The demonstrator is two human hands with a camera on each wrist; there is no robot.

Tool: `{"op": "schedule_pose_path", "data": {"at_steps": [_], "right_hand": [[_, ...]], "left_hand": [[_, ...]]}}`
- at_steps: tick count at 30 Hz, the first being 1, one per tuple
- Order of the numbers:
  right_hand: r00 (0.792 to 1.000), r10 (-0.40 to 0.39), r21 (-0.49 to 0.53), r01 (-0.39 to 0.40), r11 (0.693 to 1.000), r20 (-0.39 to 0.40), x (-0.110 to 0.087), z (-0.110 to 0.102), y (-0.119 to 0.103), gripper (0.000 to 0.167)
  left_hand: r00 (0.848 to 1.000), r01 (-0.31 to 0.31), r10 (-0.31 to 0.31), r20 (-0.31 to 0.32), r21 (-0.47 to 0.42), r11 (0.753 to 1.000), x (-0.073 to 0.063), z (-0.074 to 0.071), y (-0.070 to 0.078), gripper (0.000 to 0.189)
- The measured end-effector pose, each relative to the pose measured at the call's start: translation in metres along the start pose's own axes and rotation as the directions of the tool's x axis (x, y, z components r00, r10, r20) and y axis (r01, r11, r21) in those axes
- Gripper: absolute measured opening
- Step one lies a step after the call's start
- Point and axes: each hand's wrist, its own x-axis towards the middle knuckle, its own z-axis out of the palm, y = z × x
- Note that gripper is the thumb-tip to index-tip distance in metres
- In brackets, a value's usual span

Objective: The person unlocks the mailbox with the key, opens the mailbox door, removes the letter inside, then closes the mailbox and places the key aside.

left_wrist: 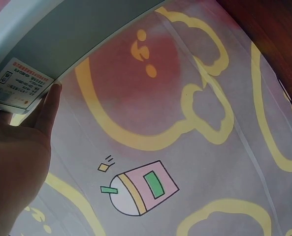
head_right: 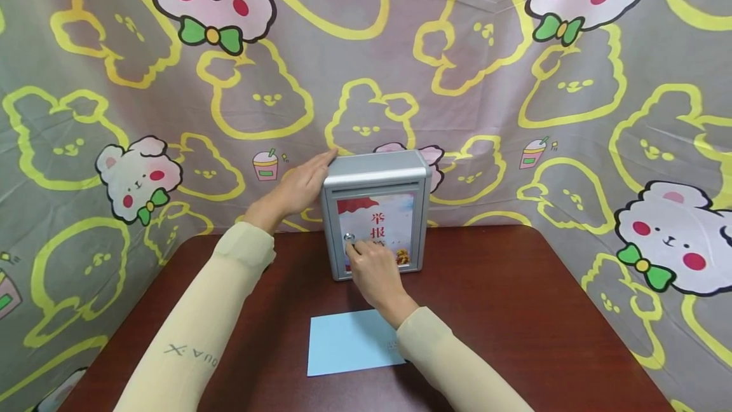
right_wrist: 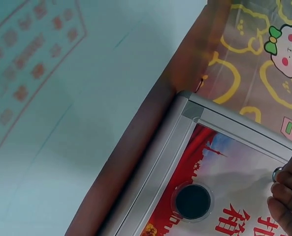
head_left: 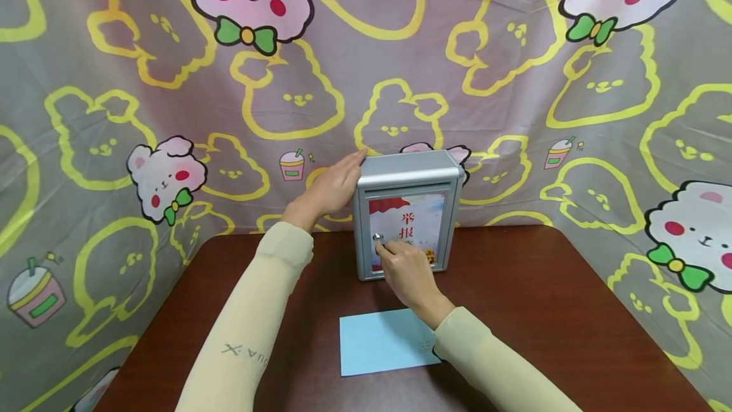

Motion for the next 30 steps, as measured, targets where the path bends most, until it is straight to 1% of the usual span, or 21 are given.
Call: {"op": "schedule_pose_path", "data": {"at_steps": [6, 17, 24, 30], "right_hand": [[1.0, 0.002, 0.006, -0.002, 1.0, 0.0, -0.001, -0.002, 0.0, 0.027], [1.0, -0.018, 0.035, 0.018, 0.999, 0.002, -0.008, -0.005, 0.0, 0.029], [1.0, -0.025, 0.042, 0.025, 0.999, -0.004, -0.006, -0.011, 0.002, 0.034], [1.0, -0.023, 0.04, 0.023, 0.999, 0.008, -0.01, -0.017, 0.005, 0.029]], "left_hand": [[1.0, 0.005, -0.006, -0.003, -0.014, 1.0, 0.0, -0.001, -0.001, 0.059], [1.0, -0.005, 0.005, 0.002, -0.028, 1.0, -0.002, 0.002, -0.002, 0.058], [1.0, -0.003, 0.003, 0.0, -0.032, 0.999, -0.001, 0.0, -0.001, 0.059], [1.0, -0.009, 0.009, 0.004, -0.026, 1.0, 0.0, 0.0, 0.001, 0.059]]}}
